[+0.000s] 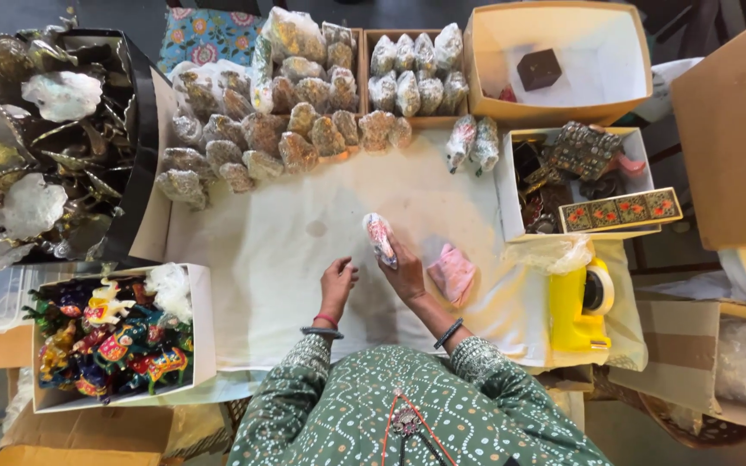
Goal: The person wipes a small, colorful figurine with a pink cloth. They then pick up a larger, multi-colored figurine from a box and wipe it thoroughly with the same cloth. Finally, they pick up a piece of white packing material.
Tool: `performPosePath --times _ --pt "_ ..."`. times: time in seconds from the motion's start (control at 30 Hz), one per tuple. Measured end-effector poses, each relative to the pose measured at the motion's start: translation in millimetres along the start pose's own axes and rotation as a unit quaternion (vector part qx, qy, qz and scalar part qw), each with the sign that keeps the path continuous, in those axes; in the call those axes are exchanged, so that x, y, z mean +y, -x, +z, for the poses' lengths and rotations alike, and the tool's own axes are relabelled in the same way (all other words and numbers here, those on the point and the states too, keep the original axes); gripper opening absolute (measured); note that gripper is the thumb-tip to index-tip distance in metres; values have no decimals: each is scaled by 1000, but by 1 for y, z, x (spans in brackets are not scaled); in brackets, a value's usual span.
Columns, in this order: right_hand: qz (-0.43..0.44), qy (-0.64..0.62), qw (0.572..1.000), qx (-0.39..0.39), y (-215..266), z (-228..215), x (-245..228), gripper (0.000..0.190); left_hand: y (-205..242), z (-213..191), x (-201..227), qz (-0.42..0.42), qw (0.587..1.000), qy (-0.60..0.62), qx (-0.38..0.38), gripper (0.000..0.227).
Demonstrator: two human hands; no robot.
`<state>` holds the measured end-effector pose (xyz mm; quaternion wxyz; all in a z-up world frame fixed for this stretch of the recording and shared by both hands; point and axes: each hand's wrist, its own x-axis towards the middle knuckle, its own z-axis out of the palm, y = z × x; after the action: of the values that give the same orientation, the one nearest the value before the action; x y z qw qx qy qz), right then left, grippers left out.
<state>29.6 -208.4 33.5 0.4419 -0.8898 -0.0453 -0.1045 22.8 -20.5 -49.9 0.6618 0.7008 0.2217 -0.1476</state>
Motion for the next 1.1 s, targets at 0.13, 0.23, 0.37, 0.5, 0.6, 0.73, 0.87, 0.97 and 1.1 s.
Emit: performPosePath --times 0.13,0.23,0.37,0.5,0.6,0.73,0.87,0.97,1.1 --pt "-18 -10 999 50 -10 -6 -3 66 11 7 24 18 1000 -11 -7 39" --pt "29 -29 995 88 -25 -13 -1 62 6 29 50 81 995 -29 -54 40" --pt "55 -13 990 132 -44 -13 26 62 -7 55 87 74 990 -16 -115 43" --pt "38 -8 986 165 -58 -19 42 63 -37 66 73 295 938 -184 0 35" --pt "53 15 979 194 -68 -20 50 65 -23 44 90 350 859 -343 149 44" --pt "67 41 970 229 -95 -19 57 64 -14 17 67 236 840 -460 166 58" --pt "127 62 952 272 -126 -6 72 65 -11 0 45 268 792 -528 147 68" --pt "137 77 941 300 -152 0 73 64 -13 -1 43 279 781 -539 146 70" --pt "157 94 933 311 -179 0 75 65 -12 -1 47 263 787 -539 142 70"
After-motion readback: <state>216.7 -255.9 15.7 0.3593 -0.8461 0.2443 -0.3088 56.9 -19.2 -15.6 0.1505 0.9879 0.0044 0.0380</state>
